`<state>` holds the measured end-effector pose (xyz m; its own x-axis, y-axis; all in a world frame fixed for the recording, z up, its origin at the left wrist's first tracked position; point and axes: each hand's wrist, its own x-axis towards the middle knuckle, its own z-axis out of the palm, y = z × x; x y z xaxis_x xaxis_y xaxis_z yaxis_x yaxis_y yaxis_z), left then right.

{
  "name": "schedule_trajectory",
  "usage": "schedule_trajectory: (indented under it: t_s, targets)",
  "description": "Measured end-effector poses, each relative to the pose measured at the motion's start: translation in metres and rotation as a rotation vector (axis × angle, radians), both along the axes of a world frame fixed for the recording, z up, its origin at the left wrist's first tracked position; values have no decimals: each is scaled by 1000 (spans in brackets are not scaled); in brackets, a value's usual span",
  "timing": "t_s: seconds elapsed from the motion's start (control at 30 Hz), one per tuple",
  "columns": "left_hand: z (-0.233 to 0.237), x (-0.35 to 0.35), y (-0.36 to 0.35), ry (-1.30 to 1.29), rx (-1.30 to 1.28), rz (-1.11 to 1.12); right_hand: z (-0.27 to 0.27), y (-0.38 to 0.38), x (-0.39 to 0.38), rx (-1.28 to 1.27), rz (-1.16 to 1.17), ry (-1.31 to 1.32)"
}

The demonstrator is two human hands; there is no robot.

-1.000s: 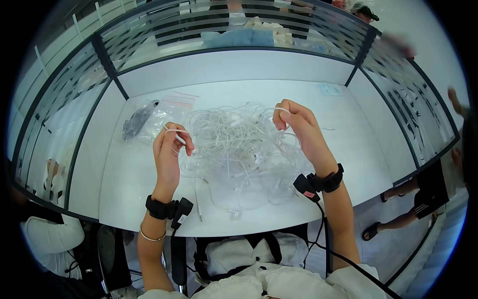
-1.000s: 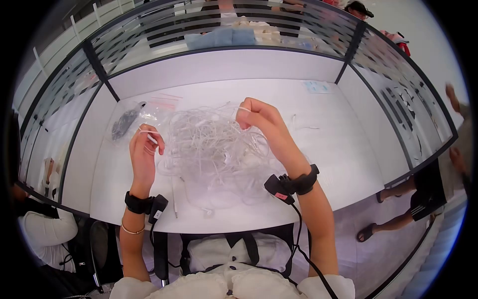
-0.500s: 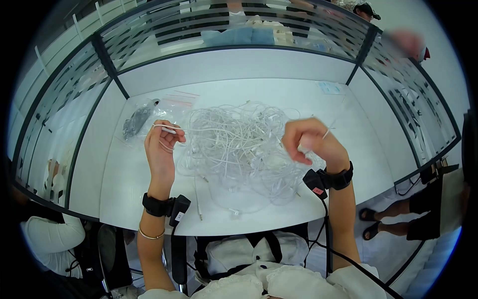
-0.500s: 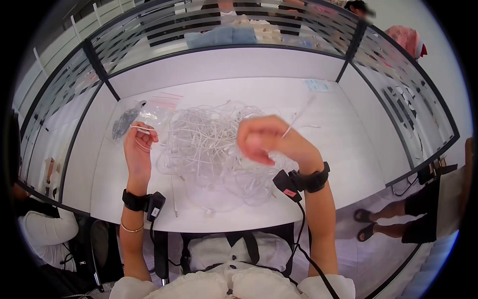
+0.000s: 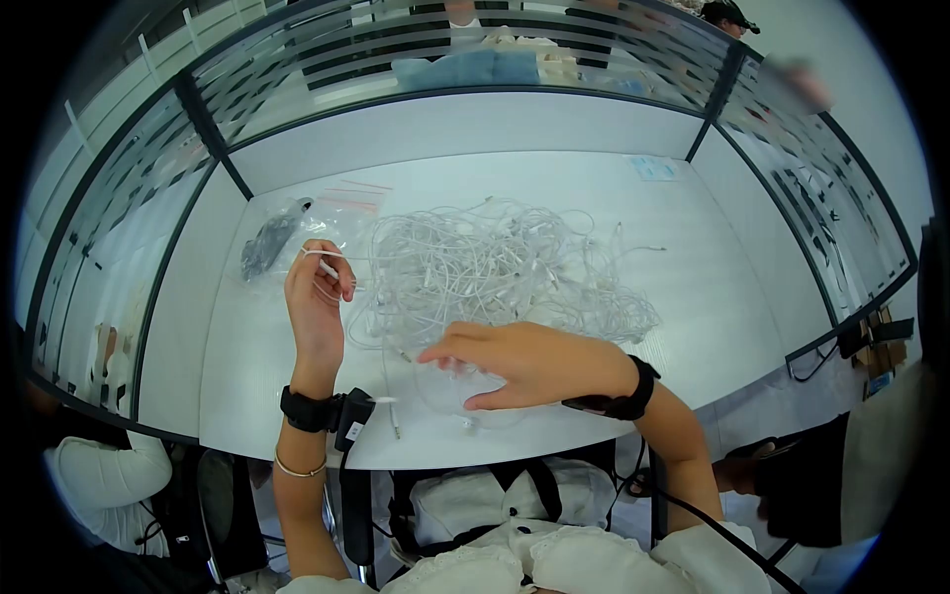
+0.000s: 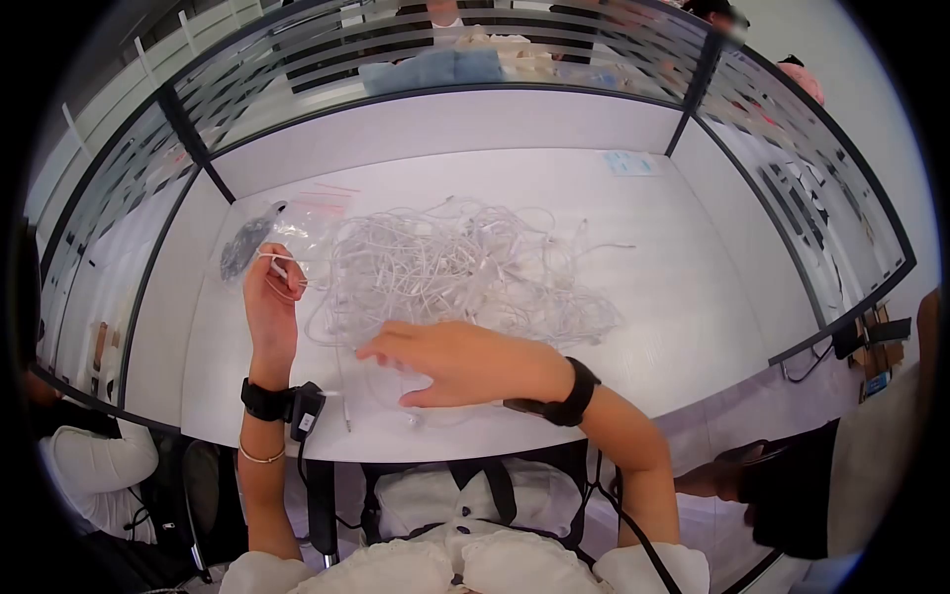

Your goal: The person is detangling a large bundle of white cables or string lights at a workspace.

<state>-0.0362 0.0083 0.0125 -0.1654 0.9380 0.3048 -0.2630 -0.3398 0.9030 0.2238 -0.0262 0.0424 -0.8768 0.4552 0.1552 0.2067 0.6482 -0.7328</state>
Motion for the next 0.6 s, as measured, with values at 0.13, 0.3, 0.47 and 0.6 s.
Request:
schedule_trajectory:
  t_s: [0.13,0.3,0.47,0.6]
  targets:
    - [2,2,-1,-3,-2,28,16,20,13,-80,-145,329]
    - [1,4,-1,-9,7,29,27,37,42,-354,-167,468]
    - [0,3,-1,-15,-5,48,23,36,32,-368,-224,473]
    - [0,4,0,-21,12,69,21,53,52,-298,-457,348]
